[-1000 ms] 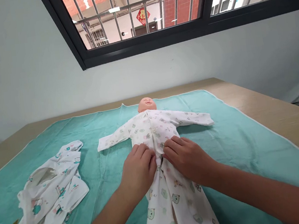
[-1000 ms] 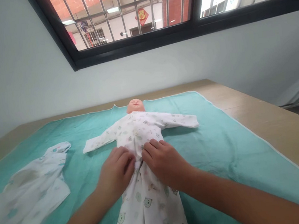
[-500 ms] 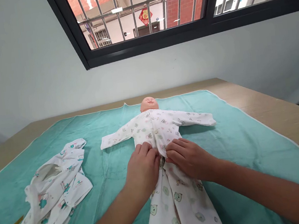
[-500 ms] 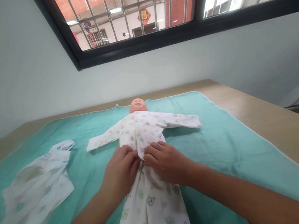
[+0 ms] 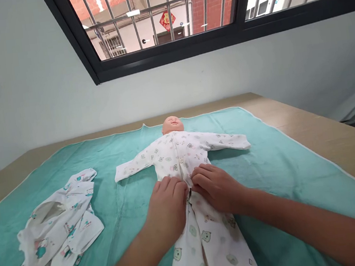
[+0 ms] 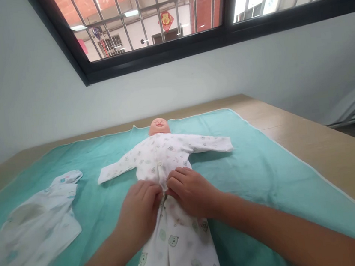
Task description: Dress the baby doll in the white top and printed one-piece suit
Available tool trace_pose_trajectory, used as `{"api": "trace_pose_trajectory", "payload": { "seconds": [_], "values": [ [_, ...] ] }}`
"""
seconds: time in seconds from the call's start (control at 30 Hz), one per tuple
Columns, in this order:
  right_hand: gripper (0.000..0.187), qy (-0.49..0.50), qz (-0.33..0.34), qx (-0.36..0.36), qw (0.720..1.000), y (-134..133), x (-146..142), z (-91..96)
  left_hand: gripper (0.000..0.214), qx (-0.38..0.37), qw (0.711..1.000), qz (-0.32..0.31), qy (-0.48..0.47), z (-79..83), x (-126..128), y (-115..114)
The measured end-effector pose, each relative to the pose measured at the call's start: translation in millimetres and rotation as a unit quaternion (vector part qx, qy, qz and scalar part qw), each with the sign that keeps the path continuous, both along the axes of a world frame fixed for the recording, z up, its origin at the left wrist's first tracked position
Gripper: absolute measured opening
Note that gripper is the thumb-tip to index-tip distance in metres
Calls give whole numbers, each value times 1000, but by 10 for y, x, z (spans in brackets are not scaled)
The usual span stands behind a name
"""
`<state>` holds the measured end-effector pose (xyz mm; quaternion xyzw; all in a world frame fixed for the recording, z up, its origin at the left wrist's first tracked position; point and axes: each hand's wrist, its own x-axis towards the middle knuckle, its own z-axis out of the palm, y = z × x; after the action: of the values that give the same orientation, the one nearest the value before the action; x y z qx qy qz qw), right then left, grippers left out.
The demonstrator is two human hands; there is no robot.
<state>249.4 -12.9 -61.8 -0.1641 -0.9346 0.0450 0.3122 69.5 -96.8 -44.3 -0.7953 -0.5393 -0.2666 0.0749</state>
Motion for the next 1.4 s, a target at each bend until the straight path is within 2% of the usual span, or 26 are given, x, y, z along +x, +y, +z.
{"api": "trace_pose_trajectory", "payload": {
  "seconds": [0.1, 0.23, 0.33, 0.43, 0.53, 0.63, 0.73, 0.8, 0.93, 1.0, 1.1, 1.17, 1.27, 1.4],
  "values": [
    [15, 38, 10, -78, 996, -4, 13, 29, 19, -25, 999, -18, -11, -14, -24, 3],
    [16, 68, 39, -165, 983, 14, 48, 96, 23, -54, 989, -6, -138, 89, -110, 57],
    [19, 54, 56, -148, 986, 31, 54, 120, 17, -58, 973, 40, -220, 240, -214, 276],
    [20, 45, 57, -111, 991, 36, 41, 110, 23, -36, 974, 80, -211, 324, -308, 648],
    [19, 31, 41, -86, 995, 34, 28, 85, 28, -41, 979, 89, -176, 280, -339, 1006],
    [18, 21, 27, -76, 997, 35, 27, 58, 30, -36, 984, 85, -154, 184, -303, 1195],
    [18, 21, 25, -70, 997, 36, 27, 34, 32, -21, 986, 82, -143, 137, -256, 1205],
    [19, 27, 27, -68, 997, 34, 20, 24, 31, -38, 981, 84, -171, 152, -232, 1174],
    [19, 35, 26, -72, 996, 27, 0, 27, 34, -114, 944, 118, -288, 228, -164, 1185],
    [18, 34, 29, -72, 996, 29, -3, 37, 34, -120, 934, 137, -306, 250, -116, 1242],
    [15, 26, 50, -71, 996, 40, 16, 53, 30, -84, 939, 181, -280, 242, -56, 1335],
    [13, 24, 68, -64, 995, 42, 36, 60, 32, -47, 952, 188, -238, 213, -48, 1366],
    [10, 5, 111, -37, 993, 6, 52, 71, 35, -24, 973, 151, -173, 158, -97, 1361],
    [12, -37, 168, -32, 985, -131, 25, 97, 36, -30, 982, 127, -140, 121, -181, 1329]
  ]
}}
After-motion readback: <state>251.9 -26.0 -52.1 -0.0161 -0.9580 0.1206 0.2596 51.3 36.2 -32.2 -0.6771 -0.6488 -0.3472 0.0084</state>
